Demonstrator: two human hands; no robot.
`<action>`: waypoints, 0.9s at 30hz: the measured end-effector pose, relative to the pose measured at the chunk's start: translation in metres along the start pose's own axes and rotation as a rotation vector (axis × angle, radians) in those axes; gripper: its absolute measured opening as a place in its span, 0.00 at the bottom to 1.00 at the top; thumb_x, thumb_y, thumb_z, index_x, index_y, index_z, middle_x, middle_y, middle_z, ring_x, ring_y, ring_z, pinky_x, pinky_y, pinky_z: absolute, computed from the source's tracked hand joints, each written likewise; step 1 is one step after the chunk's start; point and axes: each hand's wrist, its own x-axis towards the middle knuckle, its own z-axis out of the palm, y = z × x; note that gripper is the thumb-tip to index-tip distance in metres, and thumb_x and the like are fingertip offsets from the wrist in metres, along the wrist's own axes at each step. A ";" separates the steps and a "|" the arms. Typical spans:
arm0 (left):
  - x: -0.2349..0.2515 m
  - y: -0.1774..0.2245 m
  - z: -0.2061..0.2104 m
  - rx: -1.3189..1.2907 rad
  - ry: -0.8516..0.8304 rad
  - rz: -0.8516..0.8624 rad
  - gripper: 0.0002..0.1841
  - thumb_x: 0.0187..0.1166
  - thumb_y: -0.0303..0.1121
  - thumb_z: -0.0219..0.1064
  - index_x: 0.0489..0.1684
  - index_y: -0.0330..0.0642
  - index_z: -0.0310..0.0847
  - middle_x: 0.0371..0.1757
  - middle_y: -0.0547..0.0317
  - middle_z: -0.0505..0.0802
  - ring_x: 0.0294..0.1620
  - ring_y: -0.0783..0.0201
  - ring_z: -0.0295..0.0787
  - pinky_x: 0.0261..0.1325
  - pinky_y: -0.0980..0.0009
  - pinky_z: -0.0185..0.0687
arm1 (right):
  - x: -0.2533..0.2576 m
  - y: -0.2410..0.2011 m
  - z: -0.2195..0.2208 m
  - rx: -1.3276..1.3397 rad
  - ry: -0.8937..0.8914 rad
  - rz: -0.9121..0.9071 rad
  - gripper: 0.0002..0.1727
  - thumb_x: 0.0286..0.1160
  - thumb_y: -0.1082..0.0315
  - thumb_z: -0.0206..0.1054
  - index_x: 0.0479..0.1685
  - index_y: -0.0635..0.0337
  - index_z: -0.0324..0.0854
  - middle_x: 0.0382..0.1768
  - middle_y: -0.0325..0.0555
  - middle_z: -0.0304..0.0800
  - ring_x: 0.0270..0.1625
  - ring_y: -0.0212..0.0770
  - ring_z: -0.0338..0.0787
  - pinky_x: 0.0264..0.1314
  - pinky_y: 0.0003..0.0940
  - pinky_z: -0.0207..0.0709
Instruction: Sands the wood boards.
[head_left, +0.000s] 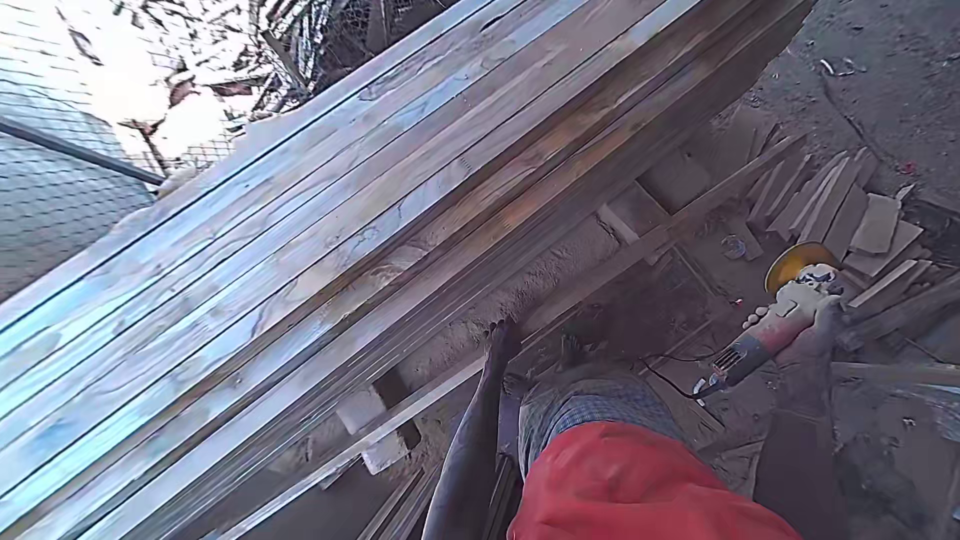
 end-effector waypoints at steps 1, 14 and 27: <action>0.003 -0.006 -0.007 -0.068 -0.097 0.034 0.29 0.61 0.38 0.75 0.67 0.46 0.81 0.65 0.46 0.90 0.70 0.43 0.85 0.66 0.36 0.80 | -0.002 0.001 0.021 -0.115 0.013 0.024 0.37 0.88 0.32 0.39 0.64 0.56 0.73 0.32 0.49 0.85 0.28 0.46 0.89 0.31 0.46 0.88; -0.057 -0.151 0.019 -0.002 -0.070 -0.129 0.30 0.72 0.62 0.69 0.62 0.48 0.86 0.56 0.44 0.95 0.61 0.42 0.92 0.62 0.37 0.83 | -0.074 0.183 0.212 -1.117 -0.666 0.413 0.38 0.56 0.26 0.76 0.43 0.54 0.87 0.27 0.41 0.90 0.26 0.36 0.90 0.33 0.36 0.88; -0.077 -0.197 0.030 0.032 -0.093 -0.133 0.27 0.74 0.60 0.69 0.63 0.52 0.87 0.55 0.46 0.96 0.61 0.43 0.92 0.62 0.36 0.83 | -0.108 0.209 0.235 -1.138 -0.695 0.405 0.42 0.52 0.22 0.75 0.44 0.54 0.86 0.26 0.42 0.89 0.24 0.37 0.89 0.32 0.38 0.88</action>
